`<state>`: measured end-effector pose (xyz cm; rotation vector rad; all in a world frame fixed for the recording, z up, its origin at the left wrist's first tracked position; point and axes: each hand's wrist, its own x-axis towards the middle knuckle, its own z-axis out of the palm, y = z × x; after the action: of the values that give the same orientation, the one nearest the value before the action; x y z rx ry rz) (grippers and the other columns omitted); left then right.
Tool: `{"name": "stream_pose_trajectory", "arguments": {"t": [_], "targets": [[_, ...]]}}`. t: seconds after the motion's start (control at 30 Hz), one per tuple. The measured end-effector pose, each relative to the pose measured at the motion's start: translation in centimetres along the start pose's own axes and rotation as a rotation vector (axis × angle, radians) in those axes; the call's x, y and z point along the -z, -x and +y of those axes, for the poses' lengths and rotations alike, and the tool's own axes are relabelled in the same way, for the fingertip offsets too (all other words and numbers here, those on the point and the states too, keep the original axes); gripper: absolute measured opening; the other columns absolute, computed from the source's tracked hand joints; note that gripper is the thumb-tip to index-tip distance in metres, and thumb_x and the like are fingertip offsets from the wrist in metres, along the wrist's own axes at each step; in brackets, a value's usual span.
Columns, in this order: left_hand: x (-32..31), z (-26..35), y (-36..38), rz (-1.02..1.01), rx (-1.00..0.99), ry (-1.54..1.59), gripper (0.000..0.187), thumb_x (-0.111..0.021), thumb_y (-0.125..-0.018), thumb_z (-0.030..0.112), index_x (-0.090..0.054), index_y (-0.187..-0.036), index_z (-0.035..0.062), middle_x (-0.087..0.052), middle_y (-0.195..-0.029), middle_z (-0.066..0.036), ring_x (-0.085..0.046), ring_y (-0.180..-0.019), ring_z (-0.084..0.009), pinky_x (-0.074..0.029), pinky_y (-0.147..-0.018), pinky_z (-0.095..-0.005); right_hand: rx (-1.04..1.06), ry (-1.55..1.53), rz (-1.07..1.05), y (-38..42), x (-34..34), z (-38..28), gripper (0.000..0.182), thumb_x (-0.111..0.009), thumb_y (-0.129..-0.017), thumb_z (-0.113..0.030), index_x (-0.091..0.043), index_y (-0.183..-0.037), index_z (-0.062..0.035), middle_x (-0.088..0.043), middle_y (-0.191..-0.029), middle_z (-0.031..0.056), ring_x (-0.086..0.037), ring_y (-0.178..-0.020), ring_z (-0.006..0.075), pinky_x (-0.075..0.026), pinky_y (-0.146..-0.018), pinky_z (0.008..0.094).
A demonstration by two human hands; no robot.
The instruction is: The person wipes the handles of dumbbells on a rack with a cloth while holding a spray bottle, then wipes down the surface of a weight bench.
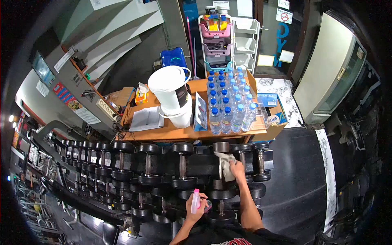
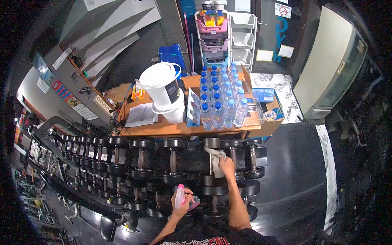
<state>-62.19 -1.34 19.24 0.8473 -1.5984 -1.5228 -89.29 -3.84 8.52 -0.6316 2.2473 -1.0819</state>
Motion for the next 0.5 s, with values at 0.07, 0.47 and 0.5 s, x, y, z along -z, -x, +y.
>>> {"name": "stream_pose_trajectory", "arguments": {"t": [0.07,0.47,0.5], "targets": [[0.2,0.2,0.2,0.007,0.002,0.024,0.013,-0.057,-0.085,-0.006,-0.053,-0.097,-0.0009,-0.064,-0.09,-0.011,-0.064,-0.064,-0.012,-0.053,-0.06,-0.026,0.045,-0.086,0.047,-1.4,-1.5,0.4,0.042,-0.055,-0.09,-0.035,-0.066,-0.106,0.0018,-0.067,-0.097,0.0269,-0.064,-0.098,0.0407,-0.049,-0.083,0.0431],[1.0,-1.0,1.0,0.011,0.021,-0.043,0.02,-0.054,-0.084,-0.012,-0.049,-0.099,-0.0011,-0.06,-0.092,-0.014,-0.064,-0.065,-0.0153,-0.053,-0.061,-0.0282,-0.009,-0.535,-0.333,3.7,-3.5,-6.4,0.038,-0.053,-0.096,-0.032,-0.064,-0.114,-0.0003,-0.068,-0.1,0.0094,-0.062,-0.089,0.0156,-0.048,-0.078,0.0316],[0.9,-0.7,1.0,0.007,0.026,-0.041,0.02,-0.054,-0.084,-0.012,-0.049,-0.099,-0.0011,-0.06,-0.092,-0.014,-0.064,-0.065,-0.0153,-0.053,-0.061,-0.0282,-0.134,-0.667,-0.445,3.2,-4.7,-5.8,0.037,-0.052,-0.097,-0.031,-0.063,-0.115,-0.0011,-0.068,-0.096,0.0044,-0.061,-0.083,0.0129,-0.049,-0.073,0.03]]}}
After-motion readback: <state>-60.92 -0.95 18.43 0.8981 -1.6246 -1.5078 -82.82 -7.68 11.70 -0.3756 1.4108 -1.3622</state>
